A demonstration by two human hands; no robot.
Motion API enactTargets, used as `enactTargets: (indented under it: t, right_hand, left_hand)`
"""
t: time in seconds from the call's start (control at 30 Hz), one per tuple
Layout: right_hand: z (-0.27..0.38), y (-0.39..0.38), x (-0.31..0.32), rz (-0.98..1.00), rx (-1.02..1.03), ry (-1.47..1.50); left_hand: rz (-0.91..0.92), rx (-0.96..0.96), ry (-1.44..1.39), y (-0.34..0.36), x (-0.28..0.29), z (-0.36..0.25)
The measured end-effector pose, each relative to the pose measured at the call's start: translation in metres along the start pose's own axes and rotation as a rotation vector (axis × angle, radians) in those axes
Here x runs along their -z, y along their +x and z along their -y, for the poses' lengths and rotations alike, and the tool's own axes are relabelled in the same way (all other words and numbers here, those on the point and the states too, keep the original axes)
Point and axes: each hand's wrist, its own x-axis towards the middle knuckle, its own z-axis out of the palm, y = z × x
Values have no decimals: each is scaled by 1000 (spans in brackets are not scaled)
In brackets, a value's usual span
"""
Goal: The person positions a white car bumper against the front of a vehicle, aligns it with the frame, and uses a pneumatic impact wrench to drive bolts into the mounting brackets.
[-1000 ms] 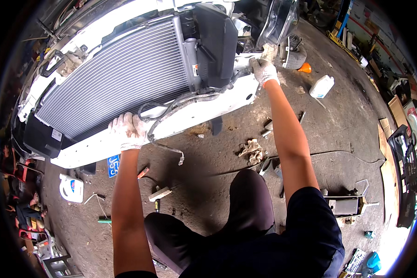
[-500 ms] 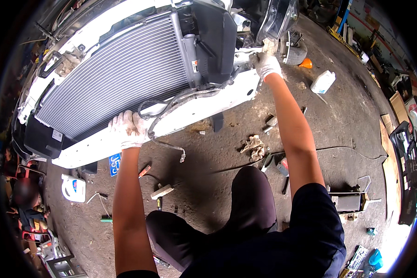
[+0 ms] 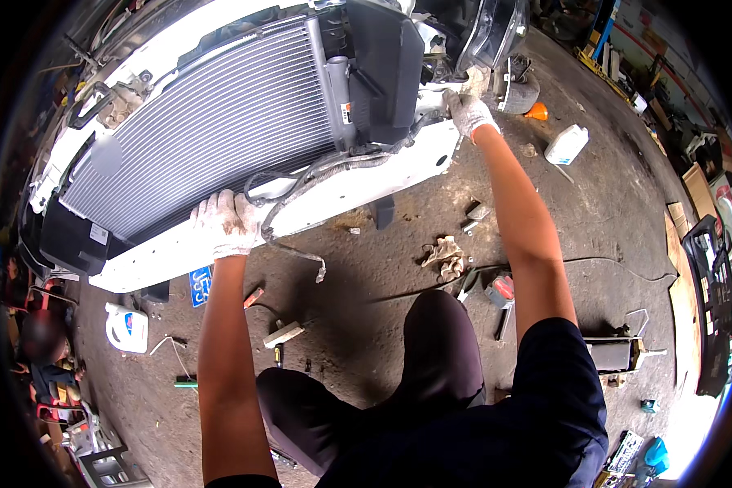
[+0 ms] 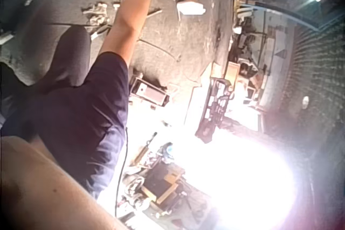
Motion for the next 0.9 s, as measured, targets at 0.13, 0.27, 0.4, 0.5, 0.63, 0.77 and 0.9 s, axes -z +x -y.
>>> enactTargets:
  t: [0.13, 0.27, 0.4, 0.5, 0.63, 0.77, 0.9]
  right_hand:
    - [9, -9, 13, -60, 156, -231]
    - [12, -7, 10, -37, 169, -299]
    - [20, -11, 14, -101, 144, -292]
    - [6, -4, 8, -194, 307, -316]
    - [-31, 16, -12, -150, 306, -434]
    - [0, -16, -1, -289, 257, -182]
    - [5, -20, 11, -359, 341, -246]
  left_hand:
    - [-25, -20, -4, -1, -1, 1]
    - [-29, -28, 14, 1, 2, 3]
    - [-18, -22, 15, -1, -2, 6]
    - [-47, -42, 27, 1, -4, 5]
    - [19, -24, 53, -14, -33, 13]
    - [-300, -341, -10, -18, -50, 44]
    - [-68, -214, 108, -14, -28, 38]
